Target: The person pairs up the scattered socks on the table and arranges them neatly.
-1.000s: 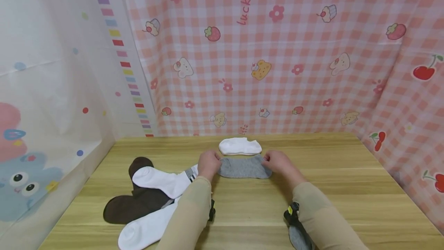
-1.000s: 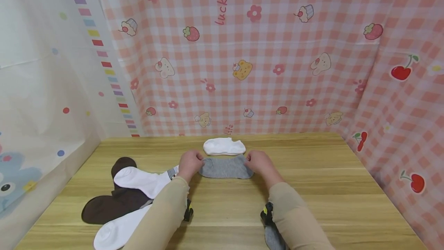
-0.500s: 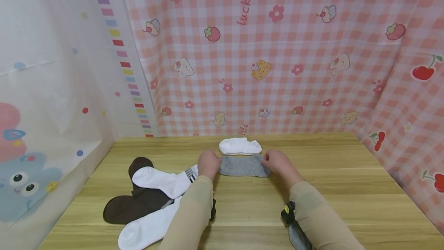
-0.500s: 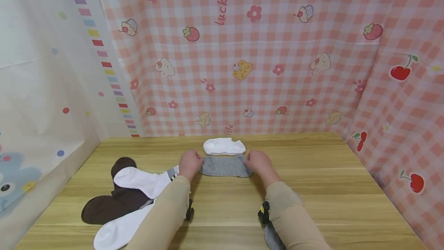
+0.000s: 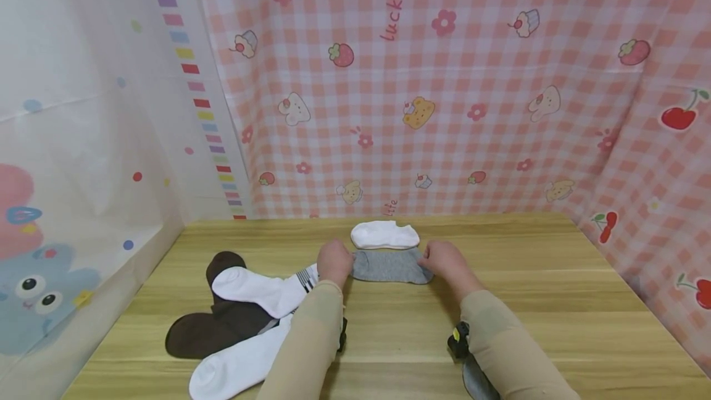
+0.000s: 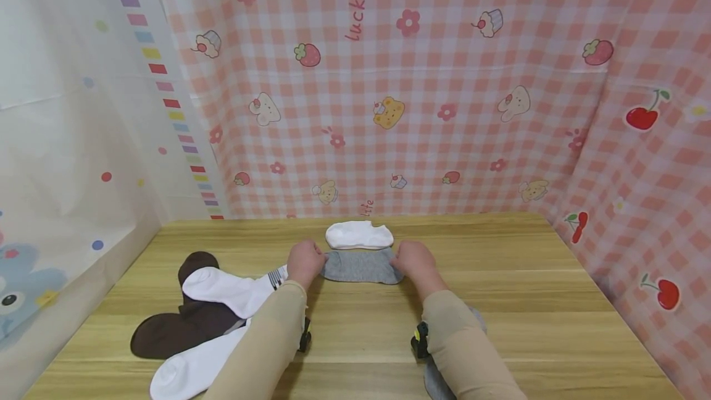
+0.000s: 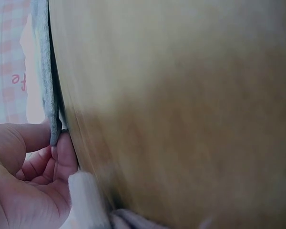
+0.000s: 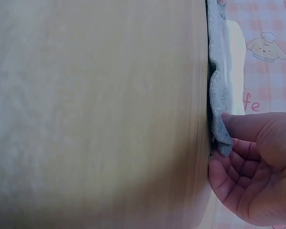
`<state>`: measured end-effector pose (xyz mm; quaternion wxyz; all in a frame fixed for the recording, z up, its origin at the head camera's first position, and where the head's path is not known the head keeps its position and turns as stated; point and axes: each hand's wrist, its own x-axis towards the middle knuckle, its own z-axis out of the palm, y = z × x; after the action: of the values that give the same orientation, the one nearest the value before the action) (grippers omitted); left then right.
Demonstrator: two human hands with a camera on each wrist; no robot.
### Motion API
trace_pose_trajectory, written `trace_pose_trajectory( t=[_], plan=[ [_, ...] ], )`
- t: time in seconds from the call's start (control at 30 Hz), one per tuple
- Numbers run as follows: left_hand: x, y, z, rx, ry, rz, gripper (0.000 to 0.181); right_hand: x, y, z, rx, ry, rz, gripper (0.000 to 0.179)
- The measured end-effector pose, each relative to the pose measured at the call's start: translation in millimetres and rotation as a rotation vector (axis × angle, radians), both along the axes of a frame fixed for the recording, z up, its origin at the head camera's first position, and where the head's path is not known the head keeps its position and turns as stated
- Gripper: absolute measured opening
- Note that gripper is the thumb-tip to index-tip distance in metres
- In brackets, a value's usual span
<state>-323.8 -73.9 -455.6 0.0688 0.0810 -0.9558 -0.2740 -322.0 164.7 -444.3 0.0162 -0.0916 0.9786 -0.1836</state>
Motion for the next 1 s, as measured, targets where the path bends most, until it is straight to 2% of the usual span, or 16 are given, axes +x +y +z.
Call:
trace_pose_trajectory(
  t=[0.3, 1.0],
  plan=[
    [-2.4, 0.6, -1.8, -0.021, -0.035, -0.006, 0.021, -0.3, 0.5, 0.7, -0.009, -0.038, -0.02, 0.025],
    [-4.3, 0.4, -2.4, -0.049, -0.019, -0.026, 0.017, -2.6, 1.4, -0.4, -0.007, -0.05, -0.032, 0.025]
  ],
)
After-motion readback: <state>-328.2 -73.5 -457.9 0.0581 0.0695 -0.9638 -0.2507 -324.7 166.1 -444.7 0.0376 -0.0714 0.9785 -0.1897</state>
